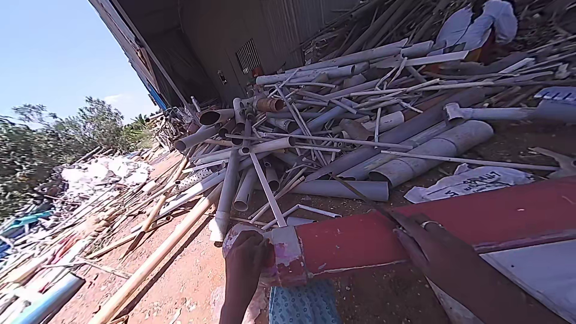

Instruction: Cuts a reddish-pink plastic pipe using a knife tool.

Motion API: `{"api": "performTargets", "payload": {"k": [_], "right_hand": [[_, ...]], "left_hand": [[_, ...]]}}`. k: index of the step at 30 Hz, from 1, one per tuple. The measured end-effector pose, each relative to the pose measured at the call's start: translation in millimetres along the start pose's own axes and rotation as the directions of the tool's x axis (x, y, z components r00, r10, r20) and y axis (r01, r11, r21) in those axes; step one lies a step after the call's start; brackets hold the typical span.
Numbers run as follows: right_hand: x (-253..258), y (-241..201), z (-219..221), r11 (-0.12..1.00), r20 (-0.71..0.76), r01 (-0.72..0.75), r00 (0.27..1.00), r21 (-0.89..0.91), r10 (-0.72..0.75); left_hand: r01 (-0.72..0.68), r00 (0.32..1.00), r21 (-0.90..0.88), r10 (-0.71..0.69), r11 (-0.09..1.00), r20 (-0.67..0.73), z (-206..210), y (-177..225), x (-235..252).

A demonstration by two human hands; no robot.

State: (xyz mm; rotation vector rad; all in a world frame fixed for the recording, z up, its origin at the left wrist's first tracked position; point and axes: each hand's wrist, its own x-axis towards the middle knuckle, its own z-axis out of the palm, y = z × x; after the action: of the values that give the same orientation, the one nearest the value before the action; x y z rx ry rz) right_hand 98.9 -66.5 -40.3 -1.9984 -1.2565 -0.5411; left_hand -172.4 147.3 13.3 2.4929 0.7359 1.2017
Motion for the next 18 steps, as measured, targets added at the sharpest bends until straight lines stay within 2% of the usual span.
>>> {"api": "performTargets", "payload": {"k": [8,18], "right_hand": [[0.0,-0.4,-0.4,1.0,-0.005,0.011,1.0,0.005,-0.011],[-0.1,-0.7,-1.9,1.0,0.009,0.008,1.0,0.01,-0.008]], "left_hand": [[0.038,0.999,0.036,-0.037,0.999,-0.022,2.3,9.7,-0.5],[0.073,0.996,0.01,-0.074,0.997,0.046,0.7,5.0,-2.2]]}}
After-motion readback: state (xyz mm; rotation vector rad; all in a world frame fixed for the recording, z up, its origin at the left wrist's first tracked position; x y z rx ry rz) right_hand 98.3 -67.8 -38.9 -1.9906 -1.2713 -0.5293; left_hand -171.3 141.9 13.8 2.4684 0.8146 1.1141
